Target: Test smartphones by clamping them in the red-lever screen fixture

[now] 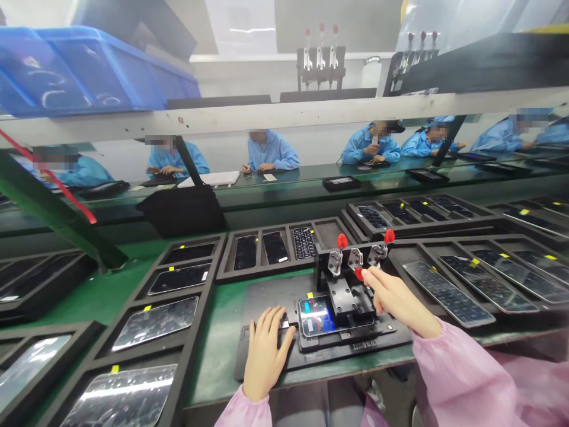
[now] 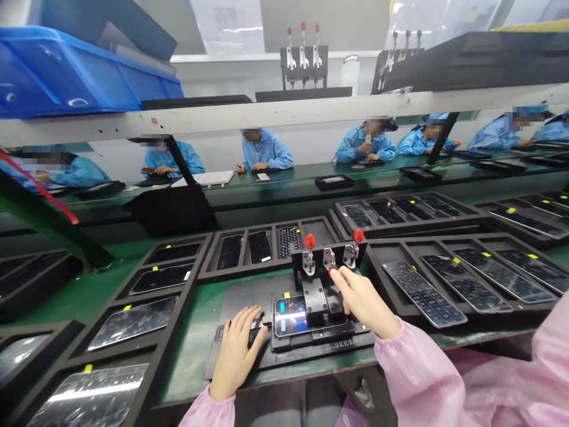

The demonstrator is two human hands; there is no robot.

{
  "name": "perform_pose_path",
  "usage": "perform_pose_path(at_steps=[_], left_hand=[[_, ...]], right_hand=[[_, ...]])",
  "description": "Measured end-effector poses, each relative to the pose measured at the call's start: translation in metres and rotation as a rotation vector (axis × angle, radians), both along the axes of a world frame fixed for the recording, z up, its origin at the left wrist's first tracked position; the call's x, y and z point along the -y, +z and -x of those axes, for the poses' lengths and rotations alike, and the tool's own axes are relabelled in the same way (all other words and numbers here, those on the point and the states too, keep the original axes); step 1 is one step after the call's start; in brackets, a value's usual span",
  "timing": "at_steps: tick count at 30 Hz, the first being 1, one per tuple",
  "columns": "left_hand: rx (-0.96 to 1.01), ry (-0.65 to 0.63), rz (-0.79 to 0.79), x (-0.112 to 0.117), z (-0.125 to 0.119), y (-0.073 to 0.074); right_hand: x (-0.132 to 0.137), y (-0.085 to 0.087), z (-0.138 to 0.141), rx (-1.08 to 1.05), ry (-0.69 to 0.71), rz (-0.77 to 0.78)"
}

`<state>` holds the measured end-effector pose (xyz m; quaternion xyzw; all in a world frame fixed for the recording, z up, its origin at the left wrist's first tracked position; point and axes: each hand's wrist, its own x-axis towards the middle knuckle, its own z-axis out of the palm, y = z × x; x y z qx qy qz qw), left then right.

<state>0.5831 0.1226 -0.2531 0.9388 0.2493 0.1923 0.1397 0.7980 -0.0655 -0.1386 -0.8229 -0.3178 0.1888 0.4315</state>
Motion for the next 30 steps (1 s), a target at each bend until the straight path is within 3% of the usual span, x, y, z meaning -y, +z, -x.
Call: perform_pose_path(at_steps=[14,19,23,27,30], left_hand=[[-0.001,0.007,-0.008,0.0,0.0,-0.001],[0.002,0.008,0.016,0.0,0.001,-0.001],[0.021,-0.002,0.081,0.001,0.001,0.002],[0.058,-0.043,0.067,-0.001,-0.002,0.005],[0.082,-0.069,0.012,-0.004,-0.005,0.006]], right_hand=[[-0.01,-0.011,-0.004,-0.176,0.019,-0.059],[0.024,0.017,0.011,-0.25,0.056,-0.426],[0.055,0.038,0.025,-0.125,0.025,-0.712],[0.062,0.039,0.023,-0.054,-0.133,-0.744],[0.057,0.033,0.012,-0.085,-0.16,-0.73]])
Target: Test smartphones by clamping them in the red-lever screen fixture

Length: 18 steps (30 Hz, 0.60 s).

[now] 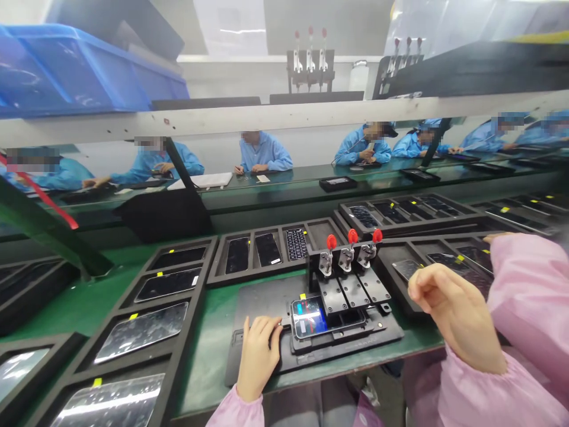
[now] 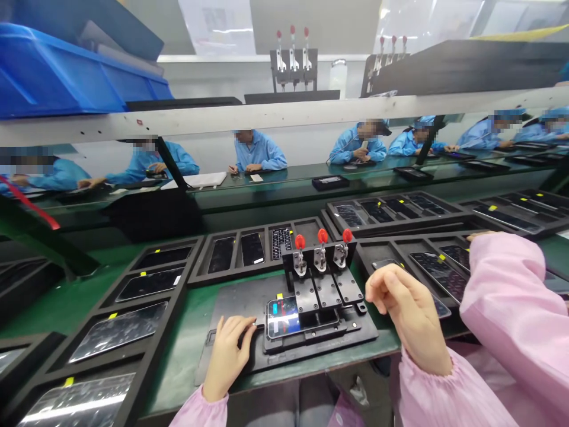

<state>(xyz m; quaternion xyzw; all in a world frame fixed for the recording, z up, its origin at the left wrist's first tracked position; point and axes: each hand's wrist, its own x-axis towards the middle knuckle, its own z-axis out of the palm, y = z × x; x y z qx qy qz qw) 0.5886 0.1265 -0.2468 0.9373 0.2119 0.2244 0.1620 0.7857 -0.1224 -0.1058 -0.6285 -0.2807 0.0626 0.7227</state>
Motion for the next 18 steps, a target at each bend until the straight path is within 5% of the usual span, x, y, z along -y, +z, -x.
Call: perform_pose_path(at_steps=[6,12,18], left_hand=[[-0.018,-0.084,-0.05,0.011,-0.021,0.007],[-0.032,-0.111,-0.031,0.016,-0.036,0.019],[-0.014,-0.085,0.024,0.011,-0.028,0.017]], right_hand=[[-0.019,-0.01,-0.027,0.032,-0.109,-0.049],[-0.043,-0.012,-0.055,0.306,-0.386,0.11],[-0.067,0.003,-0.073,0.445,-0.176,0.205]])
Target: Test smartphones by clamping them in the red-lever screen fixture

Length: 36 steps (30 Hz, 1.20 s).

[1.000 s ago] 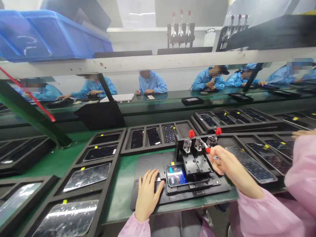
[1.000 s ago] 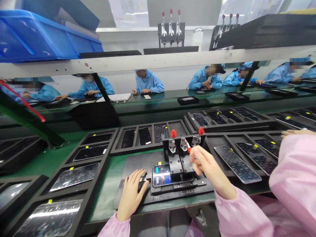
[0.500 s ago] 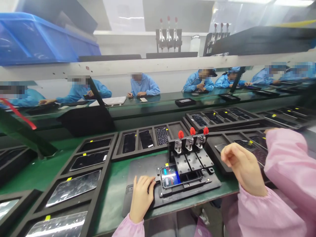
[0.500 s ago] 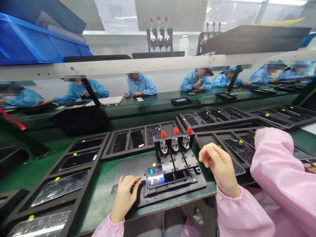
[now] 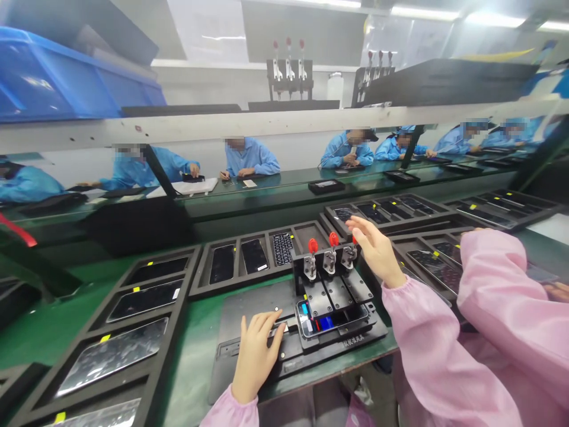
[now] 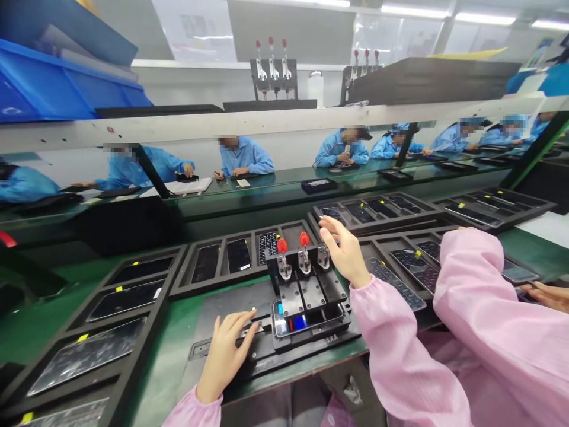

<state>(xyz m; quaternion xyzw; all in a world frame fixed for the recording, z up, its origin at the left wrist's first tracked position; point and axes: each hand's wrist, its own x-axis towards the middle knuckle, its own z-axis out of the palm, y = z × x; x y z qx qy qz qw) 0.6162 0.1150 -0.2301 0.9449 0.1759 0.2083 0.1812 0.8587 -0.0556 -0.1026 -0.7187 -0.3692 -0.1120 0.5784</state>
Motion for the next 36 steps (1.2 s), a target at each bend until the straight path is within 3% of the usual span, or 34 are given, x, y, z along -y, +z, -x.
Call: perform_pose_path(at_steps=[3,7,11,15,21,26,33,36], left_hand=[[-0.005,-0.006,0.01,0.0,0.004,-0.001],[0.002,0.014,0.001,-0.006,0.012,0.0],[0.019,0.038,-0.009,-0.011,0.019,0.001],[0.03,0.04,-0.011,-0.009,0.02,0.0],[0.03,0.024,-0.01,-0.007,0.02,0.001],[-0.034,-0.042,0.015,0.006,0.011,0.006],[-0.113,-0.149,0.002,0.026,-0.018,0.01],[-0.157,-0.146,-0.008,0.027,-0.026,0.008]], right_hand=[[0.007,-0.008,0.01,0.014,0.0,0.027],[0.036,-0.057,0.03,0.24,-0.046,0.008],[0.057,-0.106,0.034,0.523,-0.057,0.327],[0.055,-0.116,0.034,0.61,-0.218,0.653],[0.044,-0.118,0.038,0.589,-0.276,0.782],[0.046,-0.119,0.041,0.5,-0.251,0.717],[0.061,-0.118,0.078,0.401,-0.276,0.178],[0.071,-0.125,0.093,0.376,-0.286,0.051]])
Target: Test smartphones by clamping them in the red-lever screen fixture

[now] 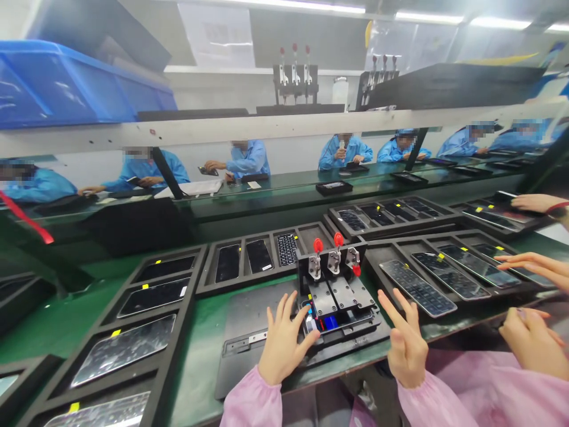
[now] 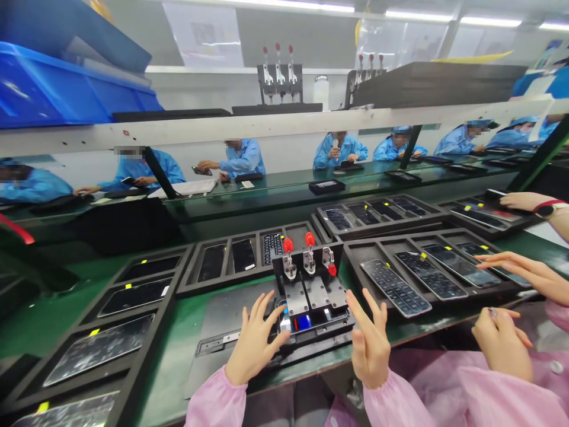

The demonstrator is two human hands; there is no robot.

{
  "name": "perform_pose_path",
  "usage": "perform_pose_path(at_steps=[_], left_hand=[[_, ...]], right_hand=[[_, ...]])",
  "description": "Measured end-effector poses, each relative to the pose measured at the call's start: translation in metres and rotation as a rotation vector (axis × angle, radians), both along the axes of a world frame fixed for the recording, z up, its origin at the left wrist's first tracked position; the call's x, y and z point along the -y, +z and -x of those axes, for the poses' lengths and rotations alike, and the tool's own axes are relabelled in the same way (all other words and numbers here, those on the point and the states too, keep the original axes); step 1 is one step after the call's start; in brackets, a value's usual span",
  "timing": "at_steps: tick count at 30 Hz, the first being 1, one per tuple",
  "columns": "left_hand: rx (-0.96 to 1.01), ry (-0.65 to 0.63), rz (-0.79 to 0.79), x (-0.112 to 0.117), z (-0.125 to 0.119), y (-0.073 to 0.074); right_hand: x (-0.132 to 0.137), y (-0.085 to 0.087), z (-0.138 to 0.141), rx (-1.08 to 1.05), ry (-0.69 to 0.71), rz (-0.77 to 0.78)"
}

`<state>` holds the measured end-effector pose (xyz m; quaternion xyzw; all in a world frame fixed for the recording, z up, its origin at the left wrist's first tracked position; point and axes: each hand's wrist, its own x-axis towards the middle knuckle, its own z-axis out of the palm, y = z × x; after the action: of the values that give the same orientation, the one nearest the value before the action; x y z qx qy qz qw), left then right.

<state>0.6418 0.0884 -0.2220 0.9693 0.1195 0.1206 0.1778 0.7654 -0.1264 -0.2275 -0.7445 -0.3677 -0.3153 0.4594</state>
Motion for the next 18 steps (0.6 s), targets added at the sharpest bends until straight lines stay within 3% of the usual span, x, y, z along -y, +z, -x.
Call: perform_pose_path(at_steps=[5,10,14,18], left_hand=[[0.04,0.026,0.068,-0.006,0.007,-0.004],[0.05,0.116,0.115,-0.026,0.03,-0.016],[0.032,0.097,0.057,-0.035,0.04,-0.029],[0.032,0.107,-0.014,-0.032,0.04,-0.032]], right_hand=[[0.016,-0.029,0.012,-0.072,-0.041,-0.124],[0.018,-0.084,0.022,-0.272,-0.216,-0.11],[0.008,-0.123,0.025,-0.052,-0.256,0.012],[0.001,-0.138,0.022,0.061,-0.314,0.013]])
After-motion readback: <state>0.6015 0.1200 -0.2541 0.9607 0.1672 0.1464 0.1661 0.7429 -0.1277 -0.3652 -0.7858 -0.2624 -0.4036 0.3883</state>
